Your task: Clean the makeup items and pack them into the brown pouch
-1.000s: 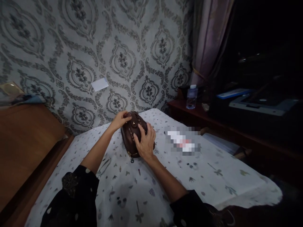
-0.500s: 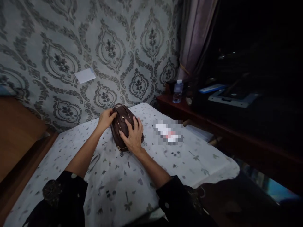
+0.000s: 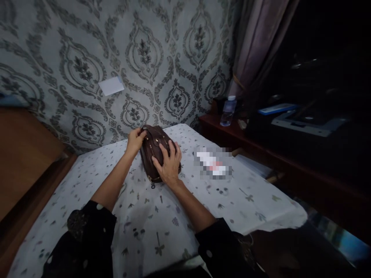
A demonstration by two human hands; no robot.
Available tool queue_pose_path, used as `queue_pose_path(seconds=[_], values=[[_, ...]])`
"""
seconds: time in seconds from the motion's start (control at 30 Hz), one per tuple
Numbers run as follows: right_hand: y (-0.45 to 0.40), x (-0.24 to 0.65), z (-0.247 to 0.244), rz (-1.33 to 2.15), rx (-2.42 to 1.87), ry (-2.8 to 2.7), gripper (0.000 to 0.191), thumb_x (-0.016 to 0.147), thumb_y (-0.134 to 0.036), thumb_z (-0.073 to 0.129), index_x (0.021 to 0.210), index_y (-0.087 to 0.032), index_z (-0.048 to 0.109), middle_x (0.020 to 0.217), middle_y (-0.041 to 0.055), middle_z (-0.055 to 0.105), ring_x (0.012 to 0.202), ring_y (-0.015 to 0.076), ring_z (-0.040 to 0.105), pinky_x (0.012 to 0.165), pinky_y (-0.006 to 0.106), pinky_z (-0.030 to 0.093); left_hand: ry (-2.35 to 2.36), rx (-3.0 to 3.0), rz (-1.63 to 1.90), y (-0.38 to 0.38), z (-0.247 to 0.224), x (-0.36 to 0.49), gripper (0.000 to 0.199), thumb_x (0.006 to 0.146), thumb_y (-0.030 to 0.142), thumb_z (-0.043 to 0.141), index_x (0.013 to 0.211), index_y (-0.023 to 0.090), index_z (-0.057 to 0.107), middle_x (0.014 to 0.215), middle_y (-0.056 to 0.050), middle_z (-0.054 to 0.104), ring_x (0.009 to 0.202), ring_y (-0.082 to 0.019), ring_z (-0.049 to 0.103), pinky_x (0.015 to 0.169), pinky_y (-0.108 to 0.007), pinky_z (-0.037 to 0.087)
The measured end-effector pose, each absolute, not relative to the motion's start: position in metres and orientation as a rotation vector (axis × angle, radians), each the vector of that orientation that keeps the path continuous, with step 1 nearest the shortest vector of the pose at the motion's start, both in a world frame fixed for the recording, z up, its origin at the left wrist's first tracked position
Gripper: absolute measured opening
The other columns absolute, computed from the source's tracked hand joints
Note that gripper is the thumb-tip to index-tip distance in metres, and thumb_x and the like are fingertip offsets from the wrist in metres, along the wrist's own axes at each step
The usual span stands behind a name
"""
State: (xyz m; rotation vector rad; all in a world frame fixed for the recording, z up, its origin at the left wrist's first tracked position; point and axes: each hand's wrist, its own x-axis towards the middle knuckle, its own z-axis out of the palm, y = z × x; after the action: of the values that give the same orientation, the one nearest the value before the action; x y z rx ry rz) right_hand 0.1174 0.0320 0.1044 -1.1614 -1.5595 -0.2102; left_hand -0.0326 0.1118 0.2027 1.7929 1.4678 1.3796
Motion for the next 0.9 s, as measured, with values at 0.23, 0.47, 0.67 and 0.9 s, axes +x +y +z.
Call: queue_pose_path(seconds=[0.23,0.47,0.67,0.9], values=[[0.034,0.117,0.104,-0.243,-1.123,-1.529,0.048,0.093,-0.045,0.054,0.134,-0.02,0.055,0.148,0.0153,0.039,0.14,0.0364,0.028,0.112,0.059,0.033,1.46,1.726,1.441,0.105,0.205,-0.027,0.022,0.078,0.036,0.06,0.064,0.019,0.055,0.059,0.003,0.053,0.057,-0.012,0.046,0.056,-0.024,0.035],[0.03,0.118,0.105,-0.238,-1.168,-1.558,0.049,0.093,-0.047,0.054,0.135,-0.021,0.055,0.149,0.0146,0.037,0.141,0.0358,0.026,0.113,0.057,0.032,1.438,1.686,1.442,0.101,0.209,-0.022,0.019,0.077,0.031,0.06,0.063,0.019,0.055,0.056,0.004,0.05,0.056,-0.012,0.044,0.056,-0.024,0.035],[0.03,0.117,0.106,-0.2,-1.185,-1.561,0.05,0.093,-0.047,0.054,0.136,-0.022,0.054,0.15,0.0144,0.038,0.142,0.0358,0.026,0.113,0.058,0.031,1.505,1.84,1.462,0.097,0.211,-0.021,0.023,0.078,0.03,0.059,0.059,0.021,0.049,0.055,0.005,0.043,0.057,-0.013,0.038,0.057,-0.026,0.028],[0.03,0.117,0.106,-0.187,-1.192,-1.569,0.051,0.093,-0.047,0.053,0.138,-0.023,0.053,0.151,0.014,0.038,0.142,0.0359,0.026,0.113,0.059,0.031,1.548,1.904,1.419,0.095,0.213,-0.025,0.027,0.078,0.029,0.06,0.055,0.021,0.048,0.052,0.004,0.042,0.056,-0.014,0.036,0.057,-0.027,0.024]])
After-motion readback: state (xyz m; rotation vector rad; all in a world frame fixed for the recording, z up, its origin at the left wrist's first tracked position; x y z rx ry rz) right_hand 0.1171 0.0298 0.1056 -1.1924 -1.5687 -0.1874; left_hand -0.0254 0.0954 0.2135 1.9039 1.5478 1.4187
